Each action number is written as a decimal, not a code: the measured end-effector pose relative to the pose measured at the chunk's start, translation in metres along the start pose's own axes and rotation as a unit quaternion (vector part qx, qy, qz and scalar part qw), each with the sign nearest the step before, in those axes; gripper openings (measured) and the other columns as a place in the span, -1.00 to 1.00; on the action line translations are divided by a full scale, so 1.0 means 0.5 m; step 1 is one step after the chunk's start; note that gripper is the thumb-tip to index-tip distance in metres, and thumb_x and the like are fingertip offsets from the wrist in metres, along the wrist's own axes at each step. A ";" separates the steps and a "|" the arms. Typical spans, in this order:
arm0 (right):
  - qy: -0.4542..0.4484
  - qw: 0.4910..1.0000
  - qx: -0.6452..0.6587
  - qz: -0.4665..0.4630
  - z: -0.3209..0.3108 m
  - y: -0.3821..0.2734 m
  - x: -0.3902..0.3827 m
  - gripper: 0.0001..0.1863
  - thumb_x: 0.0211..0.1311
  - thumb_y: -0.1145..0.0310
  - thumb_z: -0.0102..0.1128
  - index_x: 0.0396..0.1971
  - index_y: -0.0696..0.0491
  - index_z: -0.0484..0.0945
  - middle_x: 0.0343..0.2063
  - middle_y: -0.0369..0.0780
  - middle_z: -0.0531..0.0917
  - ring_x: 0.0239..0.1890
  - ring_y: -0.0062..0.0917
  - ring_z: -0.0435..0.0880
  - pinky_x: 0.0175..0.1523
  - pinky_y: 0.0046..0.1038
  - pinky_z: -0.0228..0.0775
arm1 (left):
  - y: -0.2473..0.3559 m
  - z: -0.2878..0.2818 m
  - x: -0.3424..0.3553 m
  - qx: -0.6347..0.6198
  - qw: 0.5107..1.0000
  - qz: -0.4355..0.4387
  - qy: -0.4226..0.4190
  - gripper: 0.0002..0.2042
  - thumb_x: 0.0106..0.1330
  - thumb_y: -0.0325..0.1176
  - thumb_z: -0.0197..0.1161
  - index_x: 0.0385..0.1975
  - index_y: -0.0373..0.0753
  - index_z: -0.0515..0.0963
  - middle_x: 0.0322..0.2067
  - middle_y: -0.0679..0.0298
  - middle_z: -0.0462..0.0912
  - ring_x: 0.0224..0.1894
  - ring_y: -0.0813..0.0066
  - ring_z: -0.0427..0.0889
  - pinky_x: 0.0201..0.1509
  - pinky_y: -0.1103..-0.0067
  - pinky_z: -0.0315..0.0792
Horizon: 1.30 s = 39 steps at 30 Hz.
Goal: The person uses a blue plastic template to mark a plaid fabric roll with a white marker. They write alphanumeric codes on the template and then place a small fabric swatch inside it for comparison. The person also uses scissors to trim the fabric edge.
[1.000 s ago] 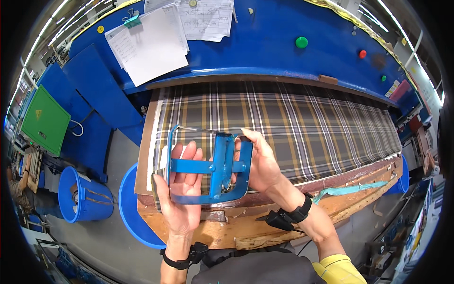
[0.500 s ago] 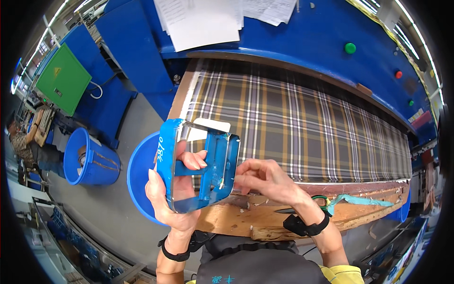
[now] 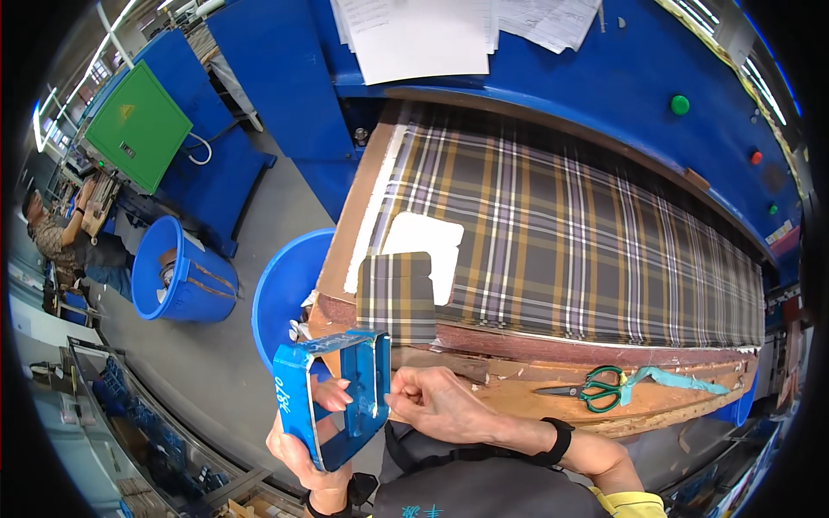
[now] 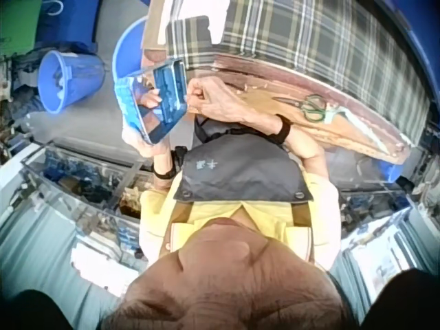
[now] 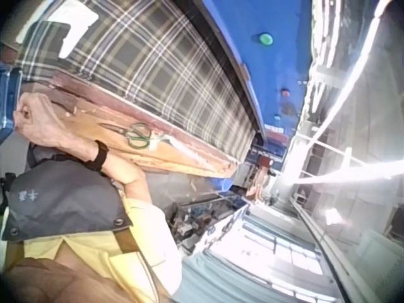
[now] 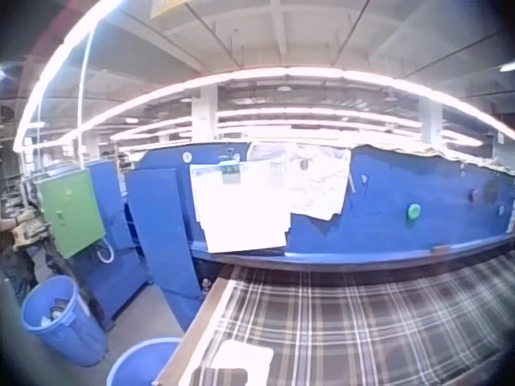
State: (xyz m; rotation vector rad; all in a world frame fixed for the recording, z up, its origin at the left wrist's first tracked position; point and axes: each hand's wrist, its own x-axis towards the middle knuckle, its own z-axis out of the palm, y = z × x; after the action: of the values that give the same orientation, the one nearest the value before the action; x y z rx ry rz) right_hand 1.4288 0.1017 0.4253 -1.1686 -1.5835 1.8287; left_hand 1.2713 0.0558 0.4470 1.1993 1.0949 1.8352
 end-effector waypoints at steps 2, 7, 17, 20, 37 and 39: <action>-0.018 1.000 -0.015 -0.011 0.011 0.003 0.017 -0.83 0.26 0.45 0.05 -0.47 0.23 0.43 -0.72 -0.25 0.42 -0.64 -0.58 0.29 -0.49 -0.37 0.19 | 0.005 -0.013 -0.002 0.010 1.000 0.005 0.011 -0.38 0.44 0.04 -0.32 0.08 -0.45 0.42 -0.42 0.15 0.45 -0.33 0.29 0.45 0.02 0.25 0.34; -0.108 0.987 -0.096 -0.076 -0.017 -0.049 0.041 -0.83 0.26 0.45 0.02 -0.33 0.26 0.50 -0.54 -0.13 0.61 -0.47 -0.45 0.60 -0.29 -0.33 0.46 | 0.016 -0.068 0.007 0.012 0.998 0.016 0.060 -0.39 0.45 0.01 -0.31 0.08 -0.46 0.41 -0.41 0.16 0.44 -0.30 0.33 0.43 0.03 0.26 0.33; 0.210 0.800 -0.526 -0.195 -0.127 -0.011 0.183 -0.34 -0.12 0.28 0.52 -0.07 0.31 0.41 -0.18 -0.01 0.52 -0.16 -0.15 0.45 0.03 -0.22 0.34 | 0.023 -0.187 0.001 0.042 0.991 0.027 0.128 -0.41 0.46 -0.05 -0.33 0.09 -0.50 0.40 -0.40 0.17 0.41 -0.25 0.34 0.40 0.10 0.27 0.31; 0.200 0.810 -0.531 -0.146 -0.137 -0.015 0.204 -0.38 -0.16 0.24 0.55 -0.22 0.32 0.41 -0.31 0.01 0.49 -0.22 -0.15 0.42 -0.02 -0.21 0.33 | 0.025 -0.205 -0.013 0.045 0.988 0.027 0.146 -0.41 0.46 -0.05 -0.33 0.09 -0.50 0.41 -0.39 0.17 0.41 -0.25 0.34 0.40 0.09 0.28 0.31; 0.291 0.819 -0.246 -0.429 -0.035 -0.209 0.070 -0.51 0.31 0.52 0.13 0.24 0.17 0.35 0.18 -0.15 0.47 0.06 -0.56 0.54 0.15 -0.56 0.37 | 0.130 -0.252 -0.287 0.124 0.900 0.064 0.412 -0.44 0.44 -0.12 -0.24 0.06 -0.59 0.42 -0.39 0.09 0.50 -0.27 0.32 0.48 0.05 0.30 0.40; 0.316 0.810 -0.194 -0.455 -0.001 -0.218 0.041 -0.51 0.33 0.53 0.08 0.25 0.18 0.31 0.20 -0.12 0.45 0.12 -0.51 0.52 0.17 -0.53 0.41 | 0.141 -0.255 -0.324 0.100 0.892 0.050 0.437 -0.43 0.46 -0.12 -0.28 0.08 -0.58 0.40 -0.39 0.11 0.49 -0.26 0.33 0.47 0.09 0.32 0.37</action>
State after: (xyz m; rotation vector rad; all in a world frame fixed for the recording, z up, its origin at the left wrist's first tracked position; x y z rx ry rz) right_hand 1.3976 0.1440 0.5231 -0.7831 -1.6689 0.4414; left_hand 1.2023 -0.1494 0.4233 0.4856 1.7522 2.4715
